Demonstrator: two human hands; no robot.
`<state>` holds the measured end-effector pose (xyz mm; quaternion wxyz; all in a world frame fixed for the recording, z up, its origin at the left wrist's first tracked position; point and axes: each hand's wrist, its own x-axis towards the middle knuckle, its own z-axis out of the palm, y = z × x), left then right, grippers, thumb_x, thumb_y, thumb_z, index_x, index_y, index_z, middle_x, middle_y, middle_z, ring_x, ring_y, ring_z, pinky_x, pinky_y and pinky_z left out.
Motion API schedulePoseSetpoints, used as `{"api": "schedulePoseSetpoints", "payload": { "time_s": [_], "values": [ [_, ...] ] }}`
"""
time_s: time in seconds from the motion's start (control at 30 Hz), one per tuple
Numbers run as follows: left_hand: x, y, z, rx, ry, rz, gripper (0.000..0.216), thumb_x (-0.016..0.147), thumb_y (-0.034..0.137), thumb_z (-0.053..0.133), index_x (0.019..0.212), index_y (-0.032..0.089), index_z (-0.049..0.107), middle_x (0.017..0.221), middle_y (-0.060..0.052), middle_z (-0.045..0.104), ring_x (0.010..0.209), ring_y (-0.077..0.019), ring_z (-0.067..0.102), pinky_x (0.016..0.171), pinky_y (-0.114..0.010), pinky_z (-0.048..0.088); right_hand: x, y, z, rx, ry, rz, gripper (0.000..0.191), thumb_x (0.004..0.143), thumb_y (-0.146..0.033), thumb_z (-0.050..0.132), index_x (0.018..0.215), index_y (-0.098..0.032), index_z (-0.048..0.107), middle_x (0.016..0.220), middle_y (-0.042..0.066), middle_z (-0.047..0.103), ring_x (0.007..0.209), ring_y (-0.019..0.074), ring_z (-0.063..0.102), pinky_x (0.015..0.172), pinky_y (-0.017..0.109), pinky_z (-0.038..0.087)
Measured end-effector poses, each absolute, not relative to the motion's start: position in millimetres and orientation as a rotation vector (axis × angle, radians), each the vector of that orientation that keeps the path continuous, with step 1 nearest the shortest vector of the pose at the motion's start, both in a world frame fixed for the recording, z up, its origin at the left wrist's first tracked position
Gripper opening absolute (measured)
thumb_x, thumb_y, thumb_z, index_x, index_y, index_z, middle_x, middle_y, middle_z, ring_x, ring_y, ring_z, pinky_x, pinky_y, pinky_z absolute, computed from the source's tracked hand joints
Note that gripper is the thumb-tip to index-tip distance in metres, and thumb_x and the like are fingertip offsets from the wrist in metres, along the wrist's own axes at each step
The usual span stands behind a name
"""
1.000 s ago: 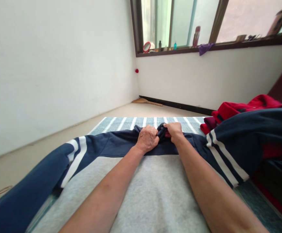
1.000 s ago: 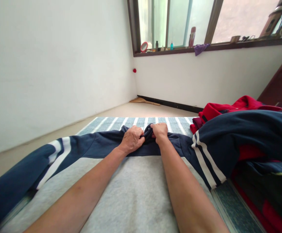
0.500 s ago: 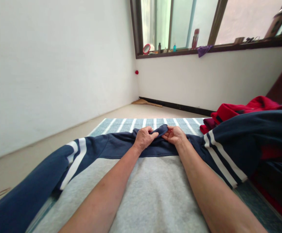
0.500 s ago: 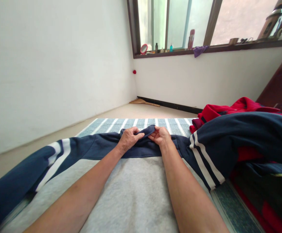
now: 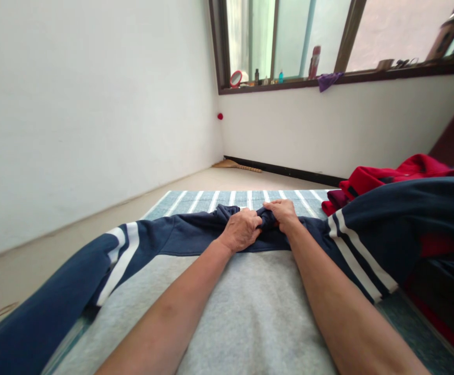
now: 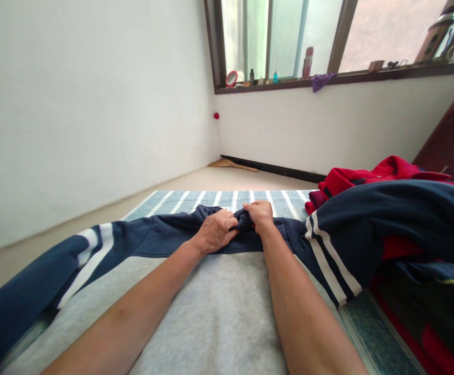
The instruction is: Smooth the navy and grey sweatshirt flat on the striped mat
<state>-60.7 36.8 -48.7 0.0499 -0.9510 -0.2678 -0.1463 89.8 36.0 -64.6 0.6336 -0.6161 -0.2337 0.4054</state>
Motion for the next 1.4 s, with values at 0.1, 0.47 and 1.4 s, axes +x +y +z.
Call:
{"api": "schedulePoseSetpoints", "payload": {
  "time_s": [0.1, 0.47, 1.4],
  "values": [
    [-61.0, 35.2, -47.7, -2.892, -0.764, -0.378, 0.004, 0.079, 0.022, 0.06, 0.077, 0.02, 0.064, 0.086, -0.005, 0.065, 0.089, -0.0221, 0.058, 0.077, -0.03, 0.045, 92.0, 36.2, -63.8, -1.414, -0.539, 0.918, 0.012, 0.06, -0.009, 0.068, 0.066, -0.014, 0.059, 0.041, -0.007, 0.049, 0.035, 0.0073, 0.042, 0.034, 0.018, 0.031],
    [-57.4, 32.1, -49.2, -2.875, -0.839, -0.298, 0.012, 0.084, 0.031, 0.056, 0.085, 0.021, 0.064, 0.08, -0.004, 0.07, 0.079, -0.0212, 0.066, 0.067, -0.028, 0.046, 94.0, 33.2, -59.1, -1.477, -0.592, 0.951, 0.021, 0.063, -0.003, 0.056, 0.079, -0.016, 0.061, 0.047, -0.007, 0.05, 0.038, 0.0085, 0.044, 0.039, 0.02, 0.037],
    [-52.2, 14.1, -43.8, -2.902, -0.545, -0.139, 0.015, 0.077, 0.011, 0.052, 0.084, 0.015, 0.065, 0.083, -0.011, 0.07, 0.08, -0.026, 0.066, 0.066, -0.033, 0.051, 79.8, 17.3, -33.3, -2.163, -1.794, 0.184, 0.01, 0.064, -0.019, 0.067, 0.072, -0.017, 0.073, 0.082, 0.011, 0.072, 0.08, 0.0237, 0.067, 0.066, 0.026, 0.045]
  ]
}}
